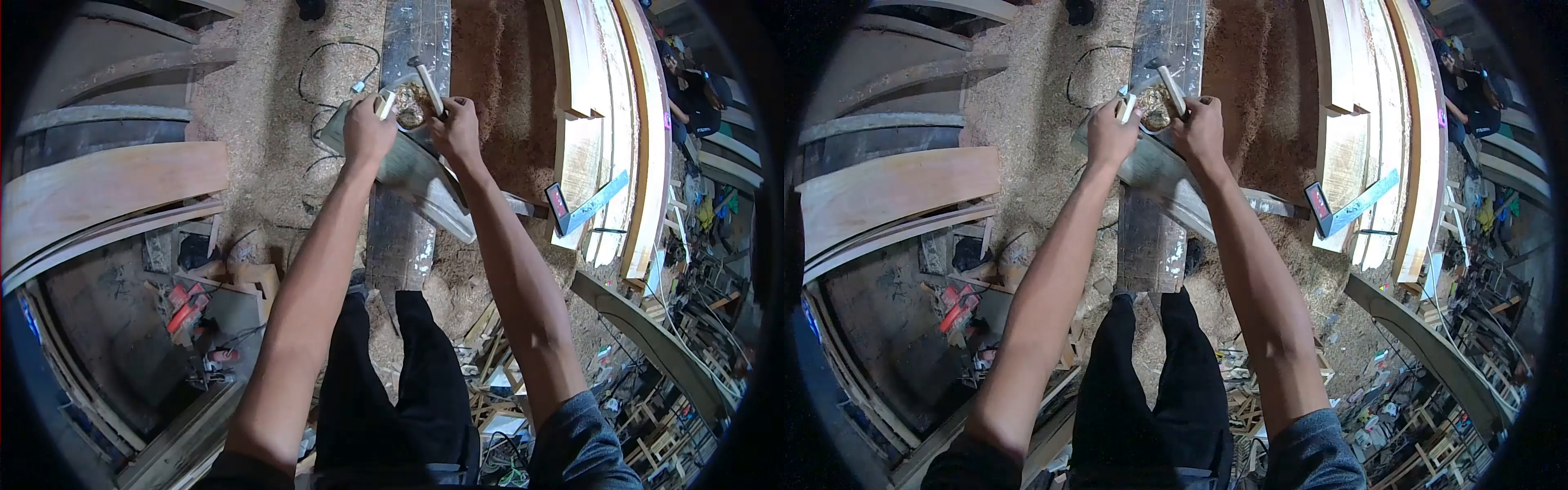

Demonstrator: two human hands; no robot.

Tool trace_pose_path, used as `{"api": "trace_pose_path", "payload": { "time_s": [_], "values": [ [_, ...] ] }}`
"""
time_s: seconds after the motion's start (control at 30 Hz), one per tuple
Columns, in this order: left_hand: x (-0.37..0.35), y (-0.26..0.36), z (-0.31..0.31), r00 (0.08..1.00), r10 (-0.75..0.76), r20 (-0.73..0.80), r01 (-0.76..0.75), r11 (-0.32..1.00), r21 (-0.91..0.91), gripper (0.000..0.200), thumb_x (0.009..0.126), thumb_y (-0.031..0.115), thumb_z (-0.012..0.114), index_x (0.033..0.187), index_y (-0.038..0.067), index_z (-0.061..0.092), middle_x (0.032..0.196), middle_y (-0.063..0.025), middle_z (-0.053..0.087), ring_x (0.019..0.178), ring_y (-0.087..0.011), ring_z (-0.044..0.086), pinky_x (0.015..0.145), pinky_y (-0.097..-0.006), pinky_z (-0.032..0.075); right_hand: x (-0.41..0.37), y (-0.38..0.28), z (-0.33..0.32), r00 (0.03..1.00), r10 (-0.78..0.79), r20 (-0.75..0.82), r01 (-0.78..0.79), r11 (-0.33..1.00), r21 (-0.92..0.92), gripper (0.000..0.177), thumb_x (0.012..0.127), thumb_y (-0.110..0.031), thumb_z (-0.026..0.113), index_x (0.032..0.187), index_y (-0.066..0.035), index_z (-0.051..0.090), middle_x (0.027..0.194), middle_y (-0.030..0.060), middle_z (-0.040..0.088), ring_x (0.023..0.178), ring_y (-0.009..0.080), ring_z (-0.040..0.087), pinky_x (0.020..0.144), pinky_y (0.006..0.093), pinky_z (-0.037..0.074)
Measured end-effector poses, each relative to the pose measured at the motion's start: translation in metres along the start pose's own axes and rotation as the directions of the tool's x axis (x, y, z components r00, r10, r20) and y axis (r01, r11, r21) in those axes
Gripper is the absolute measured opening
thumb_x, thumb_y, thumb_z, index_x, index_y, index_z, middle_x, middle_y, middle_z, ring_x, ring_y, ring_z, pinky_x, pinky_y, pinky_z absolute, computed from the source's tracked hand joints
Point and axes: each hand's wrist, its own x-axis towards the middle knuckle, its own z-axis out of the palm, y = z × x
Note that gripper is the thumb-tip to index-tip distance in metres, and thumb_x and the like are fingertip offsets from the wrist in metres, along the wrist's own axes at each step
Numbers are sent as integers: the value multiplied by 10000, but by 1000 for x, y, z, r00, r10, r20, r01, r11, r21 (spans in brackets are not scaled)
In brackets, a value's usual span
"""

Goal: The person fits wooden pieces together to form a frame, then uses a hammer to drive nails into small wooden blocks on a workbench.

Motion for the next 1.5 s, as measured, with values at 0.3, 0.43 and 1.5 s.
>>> {"api": "trace_pose_path", "payload": {
  "time_s": [0.3,0.43,1.5],
  "values": [
    [2,8,-1,991,-90,102,89,996,13,281,806,228,702,1020,46,691,967,-192,691,932,-399,649,826,-463,495,14,-10,16,999,-23,45,28,992,-125,344,769,-167,717,1109,-116,726,1033,236,573,988,381,567,850,442,499],
    [2,7,-2,986,-115,117,113,993,18,272,805,236,703,999,46,690,953,-189,690,925,-399,649,812,-458,498,9,-19,14,998,40,56,-31,989,-145,375,778,-211,745,1143,-130,714,1030,217,545,954,388,582,838,462,495],
    [-1,15,8,988,-139,-59,136,989,-51,246,804,214,692,958,23,678,1018,-203,583,1009,-376,559,927,-439,436,10,-3,-10,993,56,102,-75,977,197,275,750,-199,734,964,-26,741,971,181,594,960,318,589,835,388,480]
  ]
}}
